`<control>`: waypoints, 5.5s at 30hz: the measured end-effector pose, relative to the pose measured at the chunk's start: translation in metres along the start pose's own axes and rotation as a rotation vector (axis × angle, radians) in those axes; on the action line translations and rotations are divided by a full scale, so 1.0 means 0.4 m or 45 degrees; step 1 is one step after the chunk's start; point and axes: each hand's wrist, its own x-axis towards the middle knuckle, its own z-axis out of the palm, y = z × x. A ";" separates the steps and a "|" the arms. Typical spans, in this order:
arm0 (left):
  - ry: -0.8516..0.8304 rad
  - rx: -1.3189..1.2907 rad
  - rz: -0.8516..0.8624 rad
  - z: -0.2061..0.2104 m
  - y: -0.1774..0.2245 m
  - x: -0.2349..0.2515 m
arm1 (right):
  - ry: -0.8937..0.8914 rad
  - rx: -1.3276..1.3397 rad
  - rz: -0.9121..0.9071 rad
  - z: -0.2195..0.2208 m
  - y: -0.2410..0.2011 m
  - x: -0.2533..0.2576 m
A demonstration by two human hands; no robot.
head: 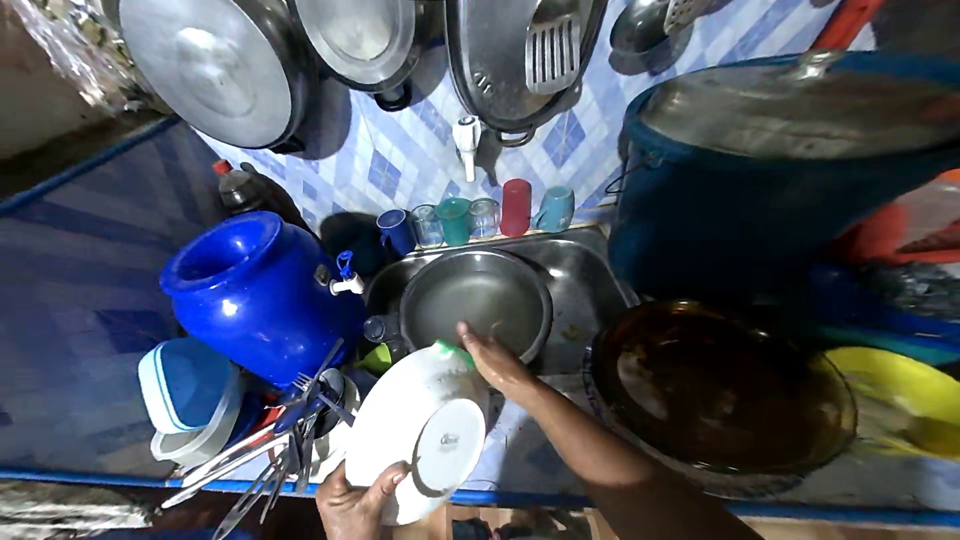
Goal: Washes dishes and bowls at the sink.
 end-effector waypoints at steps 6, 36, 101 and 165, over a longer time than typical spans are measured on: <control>0.075 -0.063 -0.104 0.016 -0.016 -0.011 | 0.079 -0.475 -0.255 0.008 -0.121 -0.007; -0.065 0.331 -0.070 0.060 0.070 0.043 | 0.697 -0.456 -1.493 -0.001 -0.047 0.051; 0.239 0.200 -0.143 0.045 0.079 -0.014 | 0.469 -0.518 -1.187 0.075 -0.061 -0.024; 0.157 0.326 -0.111 0.021 0.080 0.012 | 0.303 -0.724 -0.415 -0.020 -0.032 0.037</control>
